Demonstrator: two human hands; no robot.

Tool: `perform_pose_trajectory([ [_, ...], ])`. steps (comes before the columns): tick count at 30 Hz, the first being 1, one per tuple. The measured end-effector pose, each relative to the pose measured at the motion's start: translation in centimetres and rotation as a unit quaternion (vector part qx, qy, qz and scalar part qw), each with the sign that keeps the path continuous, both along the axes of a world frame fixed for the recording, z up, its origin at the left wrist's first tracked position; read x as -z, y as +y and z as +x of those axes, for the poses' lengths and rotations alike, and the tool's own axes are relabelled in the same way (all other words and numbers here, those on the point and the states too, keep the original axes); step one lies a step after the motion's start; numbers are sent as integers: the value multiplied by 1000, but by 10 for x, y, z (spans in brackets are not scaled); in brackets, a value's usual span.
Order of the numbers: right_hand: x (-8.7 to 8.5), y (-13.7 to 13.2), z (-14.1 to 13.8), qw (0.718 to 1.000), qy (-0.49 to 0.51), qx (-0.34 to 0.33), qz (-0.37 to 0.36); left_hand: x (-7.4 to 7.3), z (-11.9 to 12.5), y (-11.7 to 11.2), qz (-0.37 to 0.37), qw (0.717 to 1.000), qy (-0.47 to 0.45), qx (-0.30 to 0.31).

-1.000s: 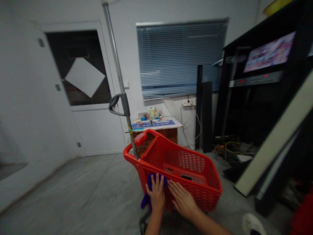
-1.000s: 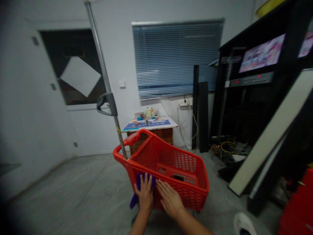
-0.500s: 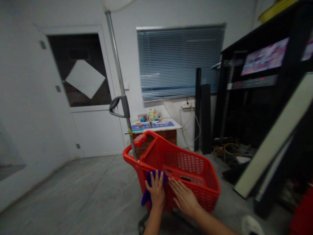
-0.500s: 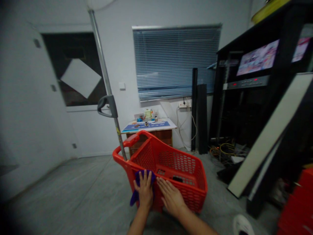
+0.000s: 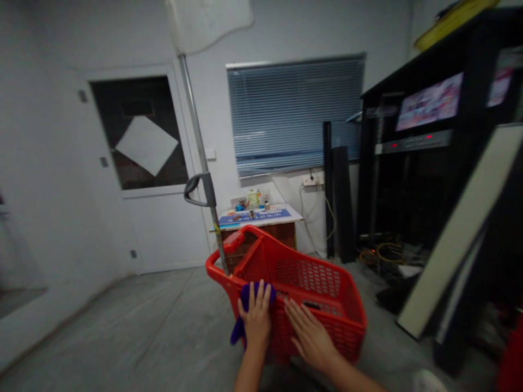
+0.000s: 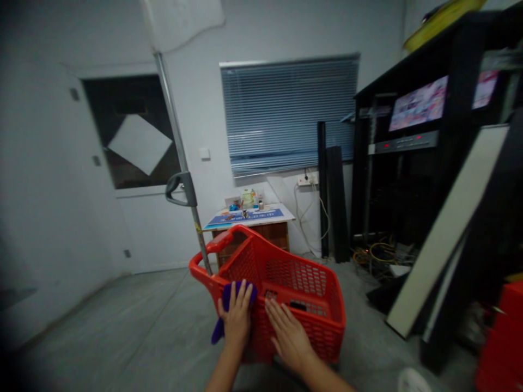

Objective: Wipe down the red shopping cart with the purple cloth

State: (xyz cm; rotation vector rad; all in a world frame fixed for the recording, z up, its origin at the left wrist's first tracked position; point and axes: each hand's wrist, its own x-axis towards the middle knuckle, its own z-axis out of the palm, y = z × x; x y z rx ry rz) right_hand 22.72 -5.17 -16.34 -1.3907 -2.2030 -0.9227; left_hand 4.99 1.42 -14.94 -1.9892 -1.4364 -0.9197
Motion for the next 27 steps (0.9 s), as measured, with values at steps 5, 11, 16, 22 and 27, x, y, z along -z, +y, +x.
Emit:
perform_pose_trajectory([
  [5, 0, -7, 1, 999, 26, 9, 21, -14, 1, -5, -25, 998, 38, 44],
  [11, 7, -14, 6, 997, 65, 30, -11, -25, -2, -9, -60, 993, 63, 79],
  [16, 7, -13, 5, 994, 97, 29, -43, -26, 8, -13, -81, 989, 60, 105],
  [22, 4, -20, 14, 987, 133, 44, -76, -43, 14, -22, -90, 993, 4, 76],
  [27, 7, -23, 17, 981, 154, 66, -95, -43, 26, -33, -106, 991, -4, 78],
])
